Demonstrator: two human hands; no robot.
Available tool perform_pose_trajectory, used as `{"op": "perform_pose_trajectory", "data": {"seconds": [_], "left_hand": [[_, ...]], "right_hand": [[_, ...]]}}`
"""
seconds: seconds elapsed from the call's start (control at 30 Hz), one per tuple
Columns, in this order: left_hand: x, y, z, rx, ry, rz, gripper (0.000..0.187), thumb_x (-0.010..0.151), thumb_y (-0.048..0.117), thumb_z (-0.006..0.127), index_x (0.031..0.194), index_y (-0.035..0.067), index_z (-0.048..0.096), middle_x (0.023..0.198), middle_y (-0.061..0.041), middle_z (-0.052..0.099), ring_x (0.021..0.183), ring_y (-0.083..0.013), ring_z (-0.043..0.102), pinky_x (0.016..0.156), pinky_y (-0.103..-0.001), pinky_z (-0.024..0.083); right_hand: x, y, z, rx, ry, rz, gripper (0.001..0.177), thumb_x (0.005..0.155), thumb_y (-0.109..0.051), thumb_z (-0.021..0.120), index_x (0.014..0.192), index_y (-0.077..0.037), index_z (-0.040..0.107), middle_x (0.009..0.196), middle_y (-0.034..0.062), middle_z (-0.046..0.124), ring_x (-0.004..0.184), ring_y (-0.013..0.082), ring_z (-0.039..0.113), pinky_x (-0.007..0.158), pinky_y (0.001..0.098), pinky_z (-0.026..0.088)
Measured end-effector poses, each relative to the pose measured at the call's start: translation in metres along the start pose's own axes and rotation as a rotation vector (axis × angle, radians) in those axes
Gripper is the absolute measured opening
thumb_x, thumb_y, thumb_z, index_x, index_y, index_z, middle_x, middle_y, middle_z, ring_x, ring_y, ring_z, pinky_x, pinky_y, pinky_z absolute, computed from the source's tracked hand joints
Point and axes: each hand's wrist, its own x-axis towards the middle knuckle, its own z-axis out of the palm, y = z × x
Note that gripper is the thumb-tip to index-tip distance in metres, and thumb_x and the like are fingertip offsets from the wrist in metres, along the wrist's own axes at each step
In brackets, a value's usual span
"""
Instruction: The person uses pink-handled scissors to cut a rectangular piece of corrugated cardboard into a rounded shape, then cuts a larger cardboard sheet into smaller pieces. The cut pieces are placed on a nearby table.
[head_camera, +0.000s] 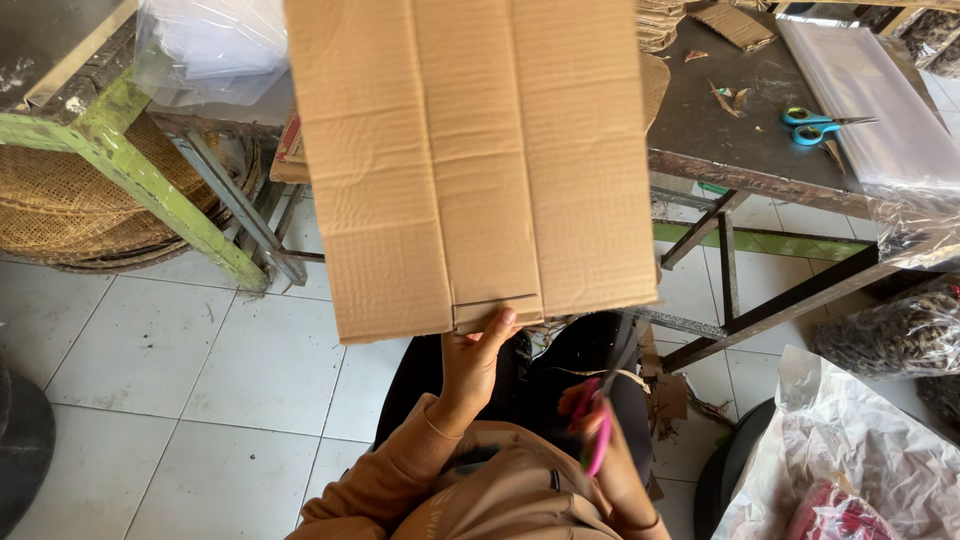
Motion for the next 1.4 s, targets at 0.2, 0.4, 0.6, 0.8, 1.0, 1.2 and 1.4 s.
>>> {"op": "perform_pose_trajectory", "data": {"seconds": [0.2, 0.4, 0.6, 0.8, 1.0, 1.2, 1.4], "left_hand": [[-0.004, -0.004, 0.003, -0.072, 0.039, 0.039, 0.013, 0.096, 0.01, 0.075, 0.103, 0.001, 0.071, 0.095, -0.004, 0.071, 0.087, -0.0123, 0.068, 0.087, -0.036, 0.062], [-0.007, -0.004, 0.003, -0.107, 0.047, 0.066, 0.013, 0.097, 0.008, 0.074, 0.106, 0.0, 0.071, 0.099, -0.005, 0.071, 0.091, -0.0132, 0.067, 0.087, -0.034, 0.059], [-0.012, -0.007, 0.006, -0.141, 0.036, 0.036, 0.013, 0.096, 0.008, 0.073, 0.106, 0.0, 0.072, 0.101, -0.005, 0.072, 0.095, -0.0152, 0.069, 0.091, -0.037, 0.061], [-0.016, -0.011, 0.004, -0.215, 0.072, 0.033, 0.012, 0.097, 0.008, 0.073, 0.106, 0.001, 0.072, 0.102, -0.004, 0.071, 0.097, -0.0157, 0.069, 0.094, -0.039, 0.06], [-0.011, -0.011, 0.004, -0.159, 0.14, 0.09, 0.012, 0.098, 0.006, 0.071, 0.109, -0.001, 0.072, 0.106, -0.006, 0.071, 0.099, -0.0159, 0.069, 0.094, -0.04, 0.062], [-0.015, -0.023, -0.008, 0.062, 0.191, 0.233, 0.014, 0.097, 0.006, 0.071, 0.108, -0.001, 0.072, 0.104, -0.005, 0.074, 0.094, -0.0122, 0.07, 0.087, -0.03, 0.062], [-0.031, -0.047, -0.017, 0.261, 0.164, 0.098, 0.015, 0.099, 0.001, 0.075, 0.105, -0.012, 0.074, 0.084, -0.012, 0.063, 0.067, -0.014, 0.048, 0.066, -0.028, 0.043]], "right_hand": [[-0.005, -0.016, 0.015, -0.243, -0.263, 0.086, 0.069, 0.089, -0.069, 0.057, 0.097, 0.0, 0.063, 0.094, 0.0059, 0.051, 0.081, 0.0161, 0.05, 0.074, 0.0301, 0.046], [-0.004, -0.029, 0.024, -0.059, -0.245, 0.262, 0.048, 0.08, -0.026, 0.082, 0.116, -0.001, 0.063, 0.097, 0.0053, 0.068, 0.091, 0.0151, 0.063, 0.083, 0.0293, 0.053], [-0.005, -0.025, 0.019, -0.019, -0.251, 0.194, 0.07, 0.075, -0.041, 0.086, 0.125, 0.0, 0.058, 0.098, 0.0037, 0.063, 0.092, 0.0129, 0.06, 0.083, 0.0282, 0.051], [-0.01, -0.023, 0.021, 0.038, -0.203, 0.095, 0.087, 0.076, -0.078, 0.069, 0.113, -0.001, 0.054, 0.092, 0.0022, 0.05, 0.083, 0.0121, 0.047, 0.074, 0.0264, 0.043], [-0.011, -0.022, 0.019, -0.043, -0.208, 0.13, 0.088, 0.076, -0.082, 0.063, 0.112, -0.002, 0.055, 0.092, 0.0043, 0.054, 0.083, 0.012, 0.049, 0.073, 0.0267, 0.044], [-0.018, -0.019, 0.017, 0.072, -0.168, 0.138, 0.085, 0.078, -0.078, 0.066, 0.115, -0.002, 0.054, 0.093, 0.0055, 0.053, 0.085, 0.0127, 0.049, 0.072, 0.0273, 0.042], [-0.016, -0.022, 0.019, 0.076, -0.01, -0.146, 0.081, 0.085, -0.077, 0.063, 0.117, -0.004, 0.052, 0.095, 0.0039, 0.05, 0.084, 0.0124, 0.045, 0.074, 0.0269, 0.038]]}}
